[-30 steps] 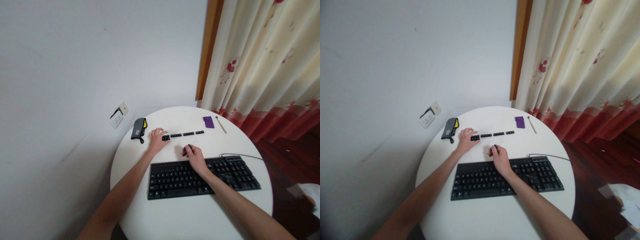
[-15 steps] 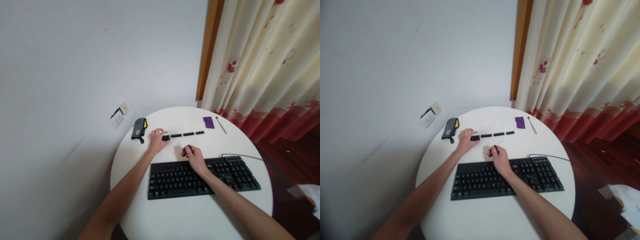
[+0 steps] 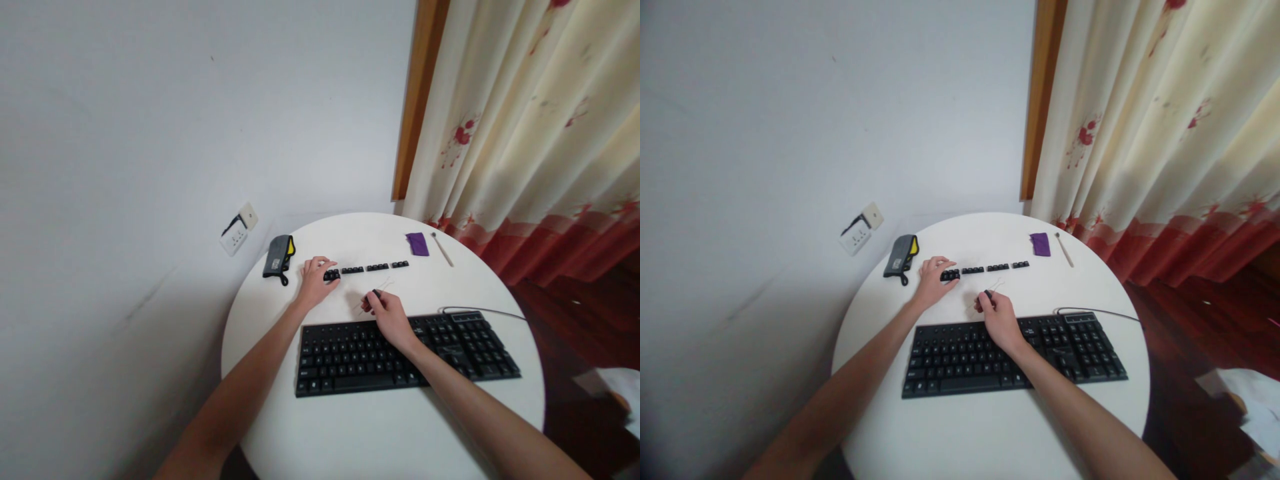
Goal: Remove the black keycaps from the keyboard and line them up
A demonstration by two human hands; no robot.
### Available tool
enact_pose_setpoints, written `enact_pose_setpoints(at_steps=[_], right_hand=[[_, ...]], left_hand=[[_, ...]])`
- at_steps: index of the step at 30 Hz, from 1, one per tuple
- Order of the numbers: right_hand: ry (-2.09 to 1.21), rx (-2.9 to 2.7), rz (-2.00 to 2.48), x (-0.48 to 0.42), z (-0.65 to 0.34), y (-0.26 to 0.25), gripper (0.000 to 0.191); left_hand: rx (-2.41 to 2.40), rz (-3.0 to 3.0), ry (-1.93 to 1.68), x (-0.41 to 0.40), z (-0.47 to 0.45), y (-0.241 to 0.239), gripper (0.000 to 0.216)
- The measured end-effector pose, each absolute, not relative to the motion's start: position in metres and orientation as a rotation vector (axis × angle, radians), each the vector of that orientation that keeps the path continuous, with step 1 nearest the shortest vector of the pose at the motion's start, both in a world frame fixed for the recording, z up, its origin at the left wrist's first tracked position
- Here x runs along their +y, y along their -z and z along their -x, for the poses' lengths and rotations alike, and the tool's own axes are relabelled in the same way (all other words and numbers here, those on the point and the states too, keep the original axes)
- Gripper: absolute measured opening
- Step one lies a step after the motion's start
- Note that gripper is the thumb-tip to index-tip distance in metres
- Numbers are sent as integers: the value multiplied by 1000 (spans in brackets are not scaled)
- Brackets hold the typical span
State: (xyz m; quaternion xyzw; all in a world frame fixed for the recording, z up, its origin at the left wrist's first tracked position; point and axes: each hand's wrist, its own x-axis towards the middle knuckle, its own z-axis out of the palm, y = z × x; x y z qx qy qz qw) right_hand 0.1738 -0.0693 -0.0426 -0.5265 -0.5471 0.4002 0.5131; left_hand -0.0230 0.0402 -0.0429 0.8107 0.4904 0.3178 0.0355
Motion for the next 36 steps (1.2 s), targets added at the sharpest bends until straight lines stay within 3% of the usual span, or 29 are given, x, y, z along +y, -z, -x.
enact_pose_setpoints(at_steps=[5, 13, 20, 26, 36], right_hand=[[-956, -1623, 1190, -80, -174, 28, 35], [-736, -1966, 1109, -91, -174, 17, 28], [-658, -2274, 989, -94, -175, 13, 24], [-645, -2154, 1285, -92, -170, 24, 27], [-884, -1798, 1290, -83, -167, 37, 38]], left_hand=[[924, -2354, -709, 25, 21, 37, 20], [679, -2098, -196, 12, 17, 32, 14], [509, -2193, -101, 16, 22, 31, 14], [563, -2157, -75, 19, 25, 35, 13], [482, -2144, -104, 17, 24, 31, 19]])
